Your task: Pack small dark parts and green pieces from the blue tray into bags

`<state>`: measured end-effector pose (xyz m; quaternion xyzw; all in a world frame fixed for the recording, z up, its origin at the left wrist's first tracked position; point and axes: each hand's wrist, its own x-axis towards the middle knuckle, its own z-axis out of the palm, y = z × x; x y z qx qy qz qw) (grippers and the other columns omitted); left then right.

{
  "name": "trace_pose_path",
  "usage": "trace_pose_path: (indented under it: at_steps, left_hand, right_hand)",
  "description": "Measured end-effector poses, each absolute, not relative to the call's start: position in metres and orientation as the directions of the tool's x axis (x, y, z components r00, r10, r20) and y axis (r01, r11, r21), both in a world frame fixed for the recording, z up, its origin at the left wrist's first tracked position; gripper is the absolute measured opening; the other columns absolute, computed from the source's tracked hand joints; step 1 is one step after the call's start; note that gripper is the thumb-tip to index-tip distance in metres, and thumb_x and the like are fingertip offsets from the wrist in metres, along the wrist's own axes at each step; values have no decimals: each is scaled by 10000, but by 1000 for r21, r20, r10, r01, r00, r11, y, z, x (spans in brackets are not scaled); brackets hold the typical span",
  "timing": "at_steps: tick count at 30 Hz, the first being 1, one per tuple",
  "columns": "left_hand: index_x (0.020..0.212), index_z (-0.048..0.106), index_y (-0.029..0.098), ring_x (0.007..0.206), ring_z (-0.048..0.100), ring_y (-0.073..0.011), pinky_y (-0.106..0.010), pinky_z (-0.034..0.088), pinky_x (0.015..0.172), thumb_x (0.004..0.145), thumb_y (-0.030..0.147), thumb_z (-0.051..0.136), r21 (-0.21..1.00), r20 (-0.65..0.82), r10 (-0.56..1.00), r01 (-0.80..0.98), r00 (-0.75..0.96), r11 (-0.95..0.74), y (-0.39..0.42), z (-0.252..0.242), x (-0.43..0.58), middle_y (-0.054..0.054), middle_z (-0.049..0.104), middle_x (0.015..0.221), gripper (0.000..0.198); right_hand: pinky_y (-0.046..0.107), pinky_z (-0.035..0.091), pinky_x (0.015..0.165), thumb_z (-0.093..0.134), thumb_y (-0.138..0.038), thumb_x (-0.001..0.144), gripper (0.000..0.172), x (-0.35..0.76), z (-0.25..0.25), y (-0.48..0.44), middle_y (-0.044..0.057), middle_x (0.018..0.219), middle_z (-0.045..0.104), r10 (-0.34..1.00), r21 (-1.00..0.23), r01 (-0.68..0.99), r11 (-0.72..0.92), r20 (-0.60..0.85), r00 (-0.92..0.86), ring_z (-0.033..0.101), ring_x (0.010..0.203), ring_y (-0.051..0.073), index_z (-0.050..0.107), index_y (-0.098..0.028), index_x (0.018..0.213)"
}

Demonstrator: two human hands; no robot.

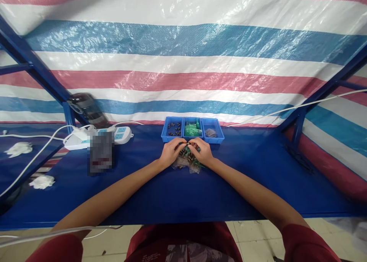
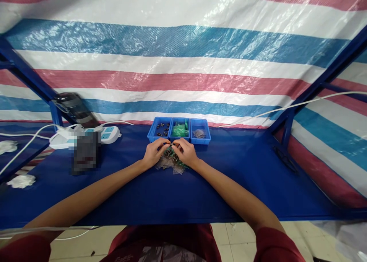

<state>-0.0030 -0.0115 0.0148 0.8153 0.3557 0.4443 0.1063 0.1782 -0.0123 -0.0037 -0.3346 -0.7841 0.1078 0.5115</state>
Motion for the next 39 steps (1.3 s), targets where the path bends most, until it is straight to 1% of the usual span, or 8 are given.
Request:
trace_pose_path:
  at_steps: [10,15,17,19,21,25,34,39]
  left_hand:
    - [987,639,182,763,638,-141,-246,516,674,887,277,543,467,705,619,431,346,-773,-11,11,-4,-55,687,909,168]
    - [982,647,185,877,635,-163,-281,524,766,891,244,534,455,726,583,381,364,-805,-11,13,-3,-64,680,931,156]
    - [981,645,182,886,631,-163,-276,523,761,892,245,532,456,723,585,381,368,-804,-11,14,-3,-67,676,936,158]
    - [989,639,179,844,629,-150,-252,521,711,891,251,532,458,715,593,393,369,-797,-11,14,-3,-68,669,942,162]
    - [996,631,176,726,612,-116,-221,506,634,890,258,534,454,710,599,411,370,-791,-12,14,-3,-64,661,945,165]
    - [969,618,170,524,507,-54,-192,462,540,887,268,530,446,710,612,449,349,-774,-13,14,-4,-49,652,924,156]
    - [865,573,161,439,477,-26,-162,446,501,804,189,577,439,759,584,438,286,-785,-17,15,-4,-11,684,858,68]
    - [880,598,158,452,463,-44,-179,440,531,833,213,565,432,745,599,471,294,-769,-17,15,-5,17,612,684,80]
  right_hand:
    - [268,467,571,450,-303,926,181,178,-1,-13,45,745,559,621,-507,392,767,741,-256,528,595,140,579,-180,961]
    - [275,472,577,463,-296,921,178,178,-2,-13,46,749,565,627,-515,390,763,736,-255,533,601,143,587,-176,960]
    - [279,474,579,457,-299,924,185,178,-2,-13,53,757,575,623,-512,388,767,738,-258,539,614,148,593,-177,952]
    - [280,472,582,454,-288,927,182,178,-2,-13,60,771,584,612,-503,381,776,745,-263,542,627,150,597,-176,938]
    - [279,464,580,456,-265,926,170,178,-2,-12,63,779,588,597,-492,369,789,756,-268,536,628,147,598,-171,924]
    - [277,456,584,454,-246,927,166,178,-2,-12,65,785,592,582,-478,363,800,764,-278,531,637,144,602,-170,909]
    - [284,453,613,437,-237,930,188,177,1,-14,67,777,592,591,-482,372,793,758,-276,551,686,156,604,-172,877]
    - [280,451,608,439,-235,929,187,177,1,-14,66,774,591,590,-478,378,793,759,-276,547,679,153,604,-169,872]
